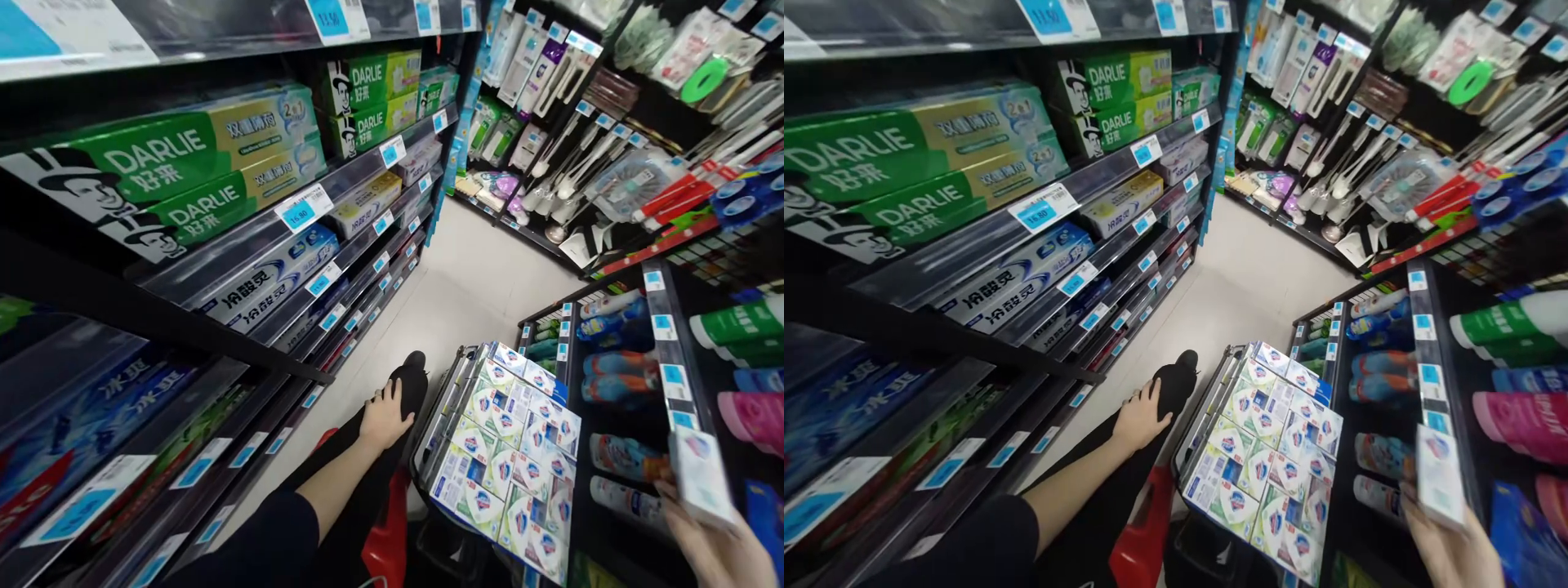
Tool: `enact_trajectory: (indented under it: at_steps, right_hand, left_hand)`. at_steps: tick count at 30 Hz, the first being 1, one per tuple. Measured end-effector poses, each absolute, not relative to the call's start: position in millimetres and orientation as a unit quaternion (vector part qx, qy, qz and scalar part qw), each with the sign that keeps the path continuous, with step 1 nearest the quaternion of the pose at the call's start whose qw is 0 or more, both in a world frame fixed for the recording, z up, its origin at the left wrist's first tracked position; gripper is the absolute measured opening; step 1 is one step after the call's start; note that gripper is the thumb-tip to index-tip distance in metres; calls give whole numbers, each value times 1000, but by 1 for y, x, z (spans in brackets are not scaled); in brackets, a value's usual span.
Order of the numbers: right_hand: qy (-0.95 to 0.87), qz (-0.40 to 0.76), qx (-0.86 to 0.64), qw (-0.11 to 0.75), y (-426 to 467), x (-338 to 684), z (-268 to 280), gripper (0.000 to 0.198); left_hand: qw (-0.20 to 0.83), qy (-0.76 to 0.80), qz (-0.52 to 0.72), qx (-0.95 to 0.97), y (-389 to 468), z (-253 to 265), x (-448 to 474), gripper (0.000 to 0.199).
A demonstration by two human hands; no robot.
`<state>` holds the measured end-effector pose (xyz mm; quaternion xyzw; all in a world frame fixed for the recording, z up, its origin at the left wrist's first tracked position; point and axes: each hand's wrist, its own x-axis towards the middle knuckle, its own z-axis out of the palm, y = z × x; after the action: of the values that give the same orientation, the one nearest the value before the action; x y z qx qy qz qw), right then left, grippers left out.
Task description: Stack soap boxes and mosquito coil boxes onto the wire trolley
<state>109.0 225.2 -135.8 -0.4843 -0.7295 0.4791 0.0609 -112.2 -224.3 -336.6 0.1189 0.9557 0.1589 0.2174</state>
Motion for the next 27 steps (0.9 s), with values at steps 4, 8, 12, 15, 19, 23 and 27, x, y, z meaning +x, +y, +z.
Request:
enact_trajectory:
  at_steps: [4,8,12,15,19,23,27]
  right_hand:
    - [-714,476,-508,75,256,9,-168,77]
    - [-773,396,-496,-28,300,-45,-199,68]
    - [-770,425,-458,-127,331,-59,-223,59]
    - [-752,454,-440,-184,343,-62,-241,58]
    - [-720,490,-438,-223,347,-64,-266,55]
    - [-703,515,-444,-208,347,-61,-290,48]
    - [-700,528,-445,-185,350,-53,-305,51]
  left_hand:
    - [219,954,167,119,-223,-338,-118,76]
    - [218,955,167,115,-220,-342,-122,74]
    - [222,956,148,119,-216,-344,-124,76]
    - [218,959,127,128,-215,-344,-126,76]
    - [213,961,110,134,-214,-344,-127,75]
    - [215,961,117,128,-212,-343,-126,76]
    - [216,963,91,135,-209,-341,-125,76]
